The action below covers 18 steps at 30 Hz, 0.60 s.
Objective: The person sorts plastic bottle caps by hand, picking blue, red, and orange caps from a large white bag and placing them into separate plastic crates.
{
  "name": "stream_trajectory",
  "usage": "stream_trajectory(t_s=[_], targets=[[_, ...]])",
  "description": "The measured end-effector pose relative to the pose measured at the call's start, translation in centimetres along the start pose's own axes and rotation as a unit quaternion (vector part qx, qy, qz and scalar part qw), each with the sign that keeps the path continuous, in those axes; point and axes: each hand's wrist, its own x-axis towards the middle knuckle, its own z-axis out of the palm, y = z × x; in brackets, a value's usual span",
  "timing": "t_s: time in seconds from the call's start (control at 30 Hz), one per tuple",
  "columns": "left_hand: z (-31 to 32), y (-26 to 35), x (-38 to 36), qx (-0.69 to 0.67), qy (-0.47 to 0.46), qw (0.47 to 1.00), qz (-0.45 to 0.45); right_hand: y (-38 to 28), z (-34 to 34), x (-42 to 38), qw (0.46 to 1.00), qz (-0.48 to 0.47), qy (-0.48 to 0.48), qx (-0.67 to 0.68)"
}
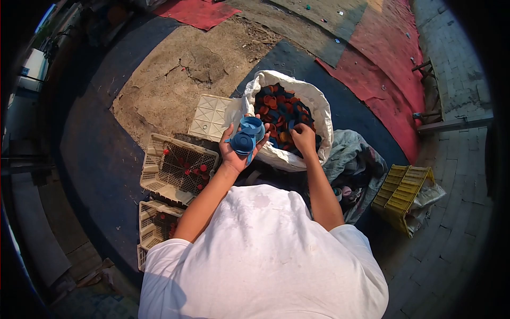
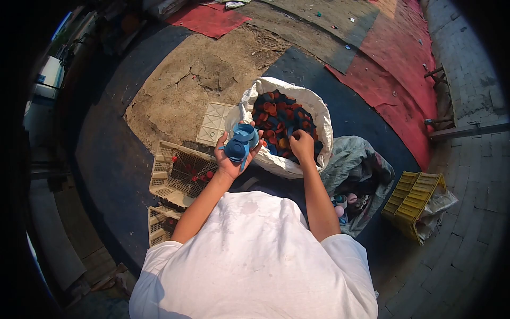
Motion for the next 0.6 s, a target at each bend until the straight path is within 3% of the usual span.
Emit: stream_trajectory(t_s=[0.1,0.2,0.3,0.43,0.5,0.6], targets=[[-0.3,0.2,-0.2,-0.007,0.001,1.0,0.01,-1.1,-0.4,-1.6,0.987,-0.12,0.073,0.074],[-0.1,0.3,-0.4,-0.002,0.002,1.0,0.015,-5.1,-1.0,-4.1,0.951,-0.183,0.093,0.231],[1.1,0.2,-0.4,0.006,0.014,0.999,0.03,-9.6,-1.6,-6.5,0.895,-0.344,0.117,0.259],[1.3,0.8,-0.2,0.061,0.036,0.997,0.025,-12.6,1.1,-7.7,0.833,-0.341,-0.011,0.435],[0.9,0.7,-0.3,0.116,0.096,0.987,0.059,-13.7,2.8,-8.2,0.789,-0.293,-0.033,0.539],[1.4,0.4,-0.2,0.128,0.151,0.975,0.101,-14.3,4.3,-8.0,0.78,-0.245,-0.004,0.575]])
